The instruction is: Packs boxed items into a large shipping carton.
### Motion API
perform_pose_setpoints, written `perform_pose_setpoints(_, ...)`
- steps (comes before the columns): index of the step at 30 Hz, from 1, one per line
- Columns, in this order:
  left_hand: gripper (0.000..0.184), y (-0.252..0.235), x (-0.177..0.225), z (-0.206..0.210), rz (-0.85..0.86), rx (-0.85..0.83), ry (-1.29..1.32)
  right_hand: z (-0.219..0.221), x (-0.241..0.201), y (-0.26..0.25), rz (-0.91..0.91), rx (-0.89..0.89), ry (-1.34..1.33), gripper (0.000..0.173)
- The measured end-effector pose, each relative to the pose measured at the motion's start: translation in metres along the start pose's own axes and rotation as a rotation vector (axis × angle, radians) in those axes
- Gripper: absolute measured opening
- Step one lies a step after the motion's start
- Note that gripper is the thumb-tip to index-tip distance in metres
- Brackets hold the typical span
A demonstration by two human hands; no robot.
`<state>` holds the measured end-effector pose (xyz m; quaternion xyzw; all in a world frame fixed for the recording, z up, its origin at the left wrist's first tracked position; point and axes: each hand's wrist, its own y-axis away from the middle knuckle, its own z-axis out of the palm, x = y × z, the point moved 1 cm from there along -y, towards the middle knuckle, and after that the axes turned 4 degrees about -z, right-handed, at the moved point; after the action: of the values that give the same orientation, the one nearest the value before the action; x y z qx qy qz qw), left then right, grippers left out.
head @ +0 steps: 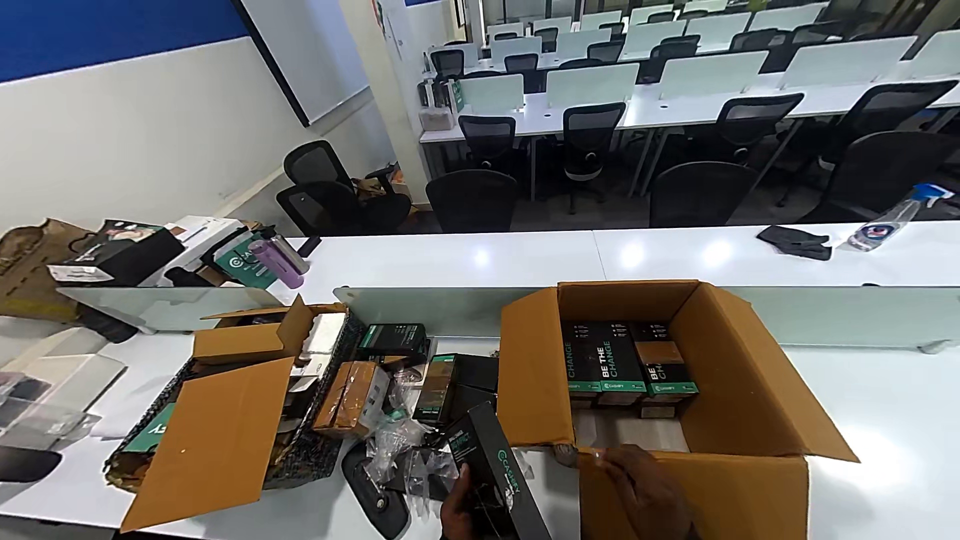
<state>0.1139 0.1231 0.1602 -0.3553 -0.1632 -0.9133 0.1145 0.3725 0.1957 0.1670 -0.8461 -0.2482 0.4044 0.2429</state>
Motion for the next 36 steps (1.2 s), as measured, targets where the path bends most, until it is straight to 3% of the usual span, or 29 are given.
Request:
perform_pose_setpoints(4,0.027,0.0,-0.003,-0.001,-0.015,0.004,-0.001,0.006,0.014,-0.022,-0.09,-0.043,0.204,0.03)
perform_pose_setpoints(12,0.028,0.006,-0.001,-0.007,-0.029,-0.037,0.011,0.045,0.011,-0.005,-0.181,-0.32,0.18,0.027)
perform_pose_setpoints(18,0.028,0.008,0.003,-0.009,-0.055,-0.028,0.032,0.047,0.013,0.0,-0.125,-0.277,0.184,0.033)
perform_pose_setpoints(27,0.028,0.008,0.004,-0.008,-0.068,-0.045,0.048,0.022,0.002,-0.022,-0.178,0.03,0.227,0.032)
perform_pose_setpoints(32,0.029,0.006,0.002,-0.009,-0.065,-0.062,0.03,0.036,0.012,-0.014,-0.147,-0.161,0.304,0.038)
perform_pose_setpoints(36,0.029,0.003,0.002,-0.01,-0.049,-0.076,0.038,0.042,0.013,-0.012,-0.112,-0.214,0.317,0.039)
